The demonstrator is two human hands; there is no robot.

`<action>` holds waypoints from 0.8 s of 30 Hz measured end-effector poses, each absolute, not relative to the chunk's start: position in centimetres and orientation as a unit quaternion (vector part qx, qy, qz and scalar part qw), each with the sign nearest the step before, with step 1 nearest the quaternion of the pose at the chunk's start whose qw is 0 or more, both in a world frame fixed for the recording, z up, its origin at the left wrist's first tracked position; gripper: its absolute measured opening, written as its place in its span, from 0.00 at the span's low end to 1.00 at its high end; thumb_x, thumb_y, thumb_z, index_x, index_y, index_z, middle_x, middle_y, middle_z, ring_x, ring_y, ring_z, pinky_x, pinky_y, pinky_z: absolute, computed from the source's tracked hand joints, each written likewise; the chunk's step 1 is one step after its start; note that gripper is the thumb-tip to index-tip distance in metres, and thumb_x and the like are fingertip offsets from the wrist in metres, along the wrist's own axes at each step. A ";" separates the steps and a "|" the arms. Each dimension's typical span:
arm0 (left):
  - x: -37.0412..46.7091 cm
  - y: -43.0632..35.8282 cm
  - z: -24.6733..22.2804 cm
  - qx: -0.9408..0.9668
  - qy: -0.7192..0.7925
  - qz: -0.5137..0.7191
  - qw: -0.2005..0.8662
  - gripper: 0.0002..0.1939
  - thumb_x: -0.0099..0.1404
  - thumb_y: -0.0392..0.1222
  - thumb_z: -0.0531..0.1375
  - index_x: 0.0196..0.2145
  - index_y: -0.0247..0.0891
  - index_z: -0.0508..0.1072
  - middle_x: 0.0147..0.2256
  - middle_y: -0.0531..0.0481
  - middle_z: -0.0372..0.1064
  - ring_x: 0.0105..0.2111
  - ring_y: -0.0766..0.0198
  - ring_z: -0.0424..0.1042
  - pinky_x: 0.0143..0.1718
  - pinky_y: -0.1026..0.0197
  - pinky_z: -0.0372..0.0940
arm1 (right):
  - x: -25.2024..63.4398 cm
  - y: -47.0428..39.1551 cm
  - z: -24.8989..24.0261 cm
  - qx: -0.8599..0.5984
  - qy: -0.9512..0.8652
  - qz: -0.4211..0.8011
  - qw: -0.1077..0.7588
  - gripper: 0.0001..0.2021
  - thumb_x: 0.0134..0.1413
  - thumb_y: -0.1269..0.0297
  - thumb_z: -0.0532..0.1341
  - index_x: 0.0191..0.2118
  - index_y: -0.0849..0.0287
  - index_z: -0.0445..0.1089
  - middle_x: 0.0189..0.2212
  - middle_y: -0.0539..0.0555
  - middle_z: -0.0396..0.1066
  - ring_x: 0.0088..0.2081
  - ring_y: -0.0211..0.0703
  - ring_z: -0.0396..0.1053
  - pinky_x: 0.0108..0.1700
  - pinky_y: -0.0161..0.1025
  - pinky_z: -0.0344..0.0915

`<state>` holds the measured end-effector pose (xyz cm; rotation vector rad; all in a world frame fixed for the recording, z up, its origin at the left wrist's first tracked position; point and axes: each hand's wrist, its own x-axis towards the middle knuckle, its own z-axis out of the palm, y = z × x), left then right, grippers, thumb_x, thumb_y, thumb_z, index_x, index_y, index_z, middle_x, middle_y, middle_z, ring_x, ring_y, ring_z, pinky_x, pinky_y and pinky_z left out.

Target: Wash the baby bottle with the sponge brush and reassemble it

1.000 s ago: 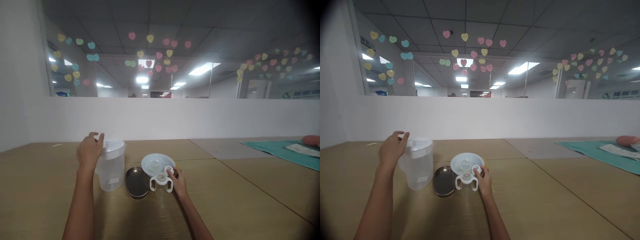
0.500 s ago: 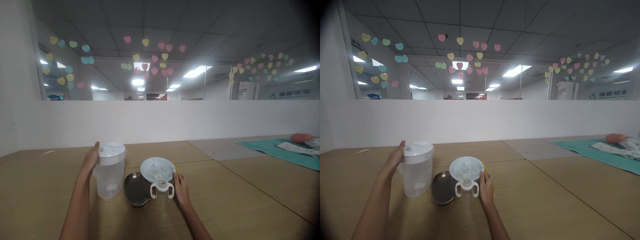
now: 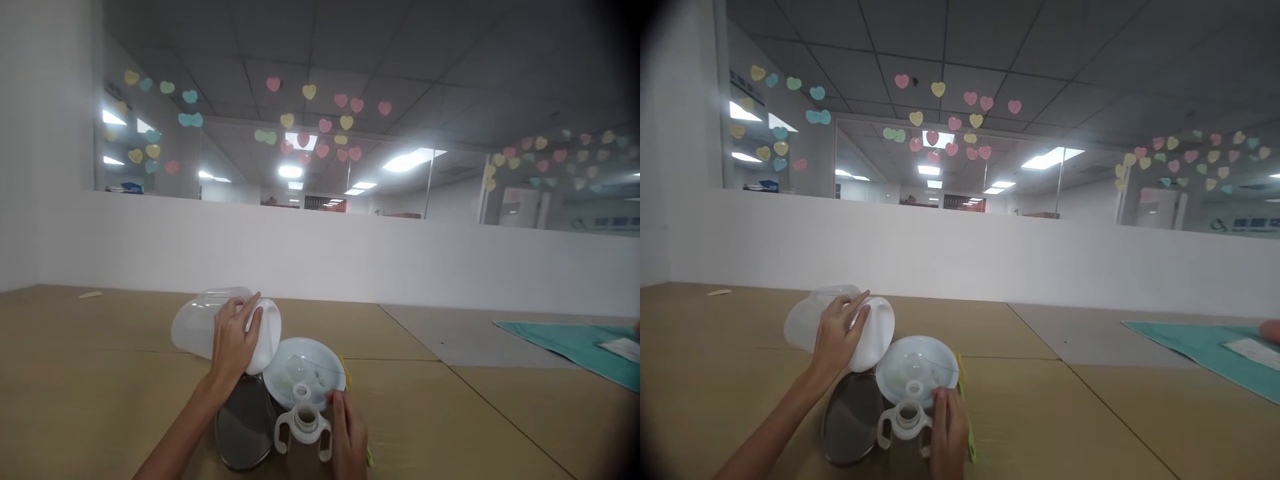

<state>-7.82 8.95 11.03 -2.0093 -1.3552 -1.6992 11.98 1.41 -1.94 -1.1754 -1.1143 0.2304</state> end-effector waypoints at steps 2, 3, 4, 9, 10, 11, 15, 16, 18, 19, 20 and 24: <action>-7.6 8.6 11.0 -0.676 -0.440 -0.588 0.054 0.20 0.65 0.47 0.48 0.50 0.40 0.69 0.39 0.44 0.64 0.43 0.56 0.64 0.47 0.52 0.59 | 11.1 1.4 -2.5 -0.504 -0.505 0.086 0.696 0.18 0.56 0.49 0.51 0.29 0.57 0.69 0.26 0.51 0.70 0.32 0.42 0.66 0.37 0.34 0.61; -7.5 8.5 11.0 -0.675 -0.434 -0.596 0.037 0.20 0.65 0.47 0.48 0.51 0.40 0.68 0.39 0.44 0.64 0.43 0.57 0.64 0.46 0.53 0.60 | 10.7 1.5 -2.7 -0.500 -0.503 0.079 0.701 0.18 0.56 0.49 0.51 0.29 0.57 0.69 0.27 0.52 0.70 0.33 0.42 0.66 0.37 0.35 0.60; -7.4 8.3 11.0 -0.674 -0.429 -0.601 0.022 0.20 0.65 0.47 0.48 0.51 0.39 0.68 0.40 0.44 0.64 0.43 0.57 0.64 0.46 0.53 0.60 | 10.4 1.5 -2.9 -0.499 -0.500 0.073 0.704 0.18 0.56 0.50 0.50 0.30 0.57 0.68 0.28 0.52 0.69 0.33 0.42 0.65 0.38 0.35 0.60; -6.7 7.8 10.7 -0.672 -0.422 -0.608 -0.013 0.19 0.65 0.46 0.49 0.50 0.40 0.69 0.39 0.45 0.64 0.43 0.58 0.64 0.47 0.53 0.59 | 10.0 1.5 -2.8 -0.498 -0.538 0.083 0.675 0.16 0.58 0.52 0.49 0.32 0.56 0.68 0.30 0.52 0.69 0.34 0.42 0.65 0.38 0.36 0.59; -6.8 7.8 10.8 -0.668 -0.420 -0.614 -0.023 0.19 0.64 0.46 0.50 0.50 0.40 0.69 0.39 0.45 0.64 0.43 0.58 0.64 0.48 0.53 0.59 | 10.2 1.4 -2.7 -0.500 -0.545 0.083 0.668 0.16 0.58 0.52 0.49 0.33 0.57 0.68 0.30 0.52 0.69 0.34 0.42 0.65 0.39 0.36 0.59; -7.0 7.9 10.9 -0.661 -0.416 -0.623 -0.037 0.19 0.64 0.47 0.50 0.50 0.40 0.69 0.39 0.45 0.64 0.43 0.58 0.64 0.48 0.54 0.58 | 10.4 1.4 -2.5 -0.503 -0.553 0.081 0.660 0.16 0.58 0.52 0.49 0.33 0.57 0.68 0.31 0.53 0.69 0.35 0.42 0.65 0.39 0.37 0.59; -9.5 8.7 12.0 -0.603 -0.386 -0.682 -0.151 0.20 0.61 0.49 0.54 0.48 0.38 0.71 0.43 0.44 0.68 0.47 0.58 0.65 0.52 0.54 0.56 | 11.2 0.9 -2.2 -0.513 -0.583 0.060 0.627 0.18 0.57 0.50 0.49 0.33 0.57 0.68 0.32 0.53 0.70 0.36 0.43 0.66 0.39 0.37 0.60; -10.4 8.8 12.3 -0.579 -0.381 -0.695 -0.191 0.21 0.60 0.49 0.55 0.47 0.37 0.72 0.44 0.43 0.68 0.48 0.57 0.64 0.53 0.54 0.56 | 11.3 0.7 -2.2 -0.516 -0.585 0.053 0.624 0.18 0.57 0.50 0.49 0.33 0.57 0.68 0.32 0.54 0.70 0.36 0.44 0.66 0.39 0.37 0.61; -12.1 9.0 13.2 -0.529 -0.383 -0.709 -0.267 0.23 0.57 0.50 0.58 0.47 0.35 0.71 0.46 0.42 0.68 0.48 0.56 0.65 0.53 0.53 0.56 | 11.5 0.4 -2.2 -0.523 -0.583 0.044 0.620 0.19 0.57 0.49 0.48 0.33 0.57 0.68 0.32 0.54 0.70 0.36 0.44 0.66 0.39 0.38 0.61; -12.9 9.0 13.6 -0.505 -0.389 -0.708 -0.303 0.24 0.56 0.49 0.59 0.48 0.34 0.70 0.45 0.41 0.68 0.47 0.55 0.66 0.53 0.51 0.57 | 11.6 0.3 -2.2 -0.529 -0.580 0.041 0.619 0.19 0.57 0.49 0.48 0.33 0.57 0.69 0.32 0.54 0.71 0.36 0.44 0.66 0.40 0.38 0.61; -13.6 9.0 13.9 -0.484 -0.395 -0.705 -0.335 0.26 0.54 0.48 0.60 0.49 0.34 0.69 0.44 0.41 0.69 0.45 0.55 0.67 0.52 0.50 0.58 | 11.6 0.3 -2.1 -0.535 -0.574 0.037 0.619 0.20 0.57 0.48 0.47 0.33 0.57 0.69 0.32 0.54 0.71 0.37 0.44 0.66 0.40 0.38 0.61; -15.4 8.5 14.9 -0.446 -0.408 -0.690 -0.399 0.34 0.49 0.41 0.65 0.54 0.33 0.64 0.39 0.43 0.69 0.39 0.59 0.71 0.48 0.52 0.62 | 11.2 -0.3 -0.8 -0.561 -0.532 0.013 0.634 0.22 0.55 0.46 0.48 0.34 0.58 0.70 0.32 0.56 0.71 0.37 0.46 0.67 0.42 0.42 0.62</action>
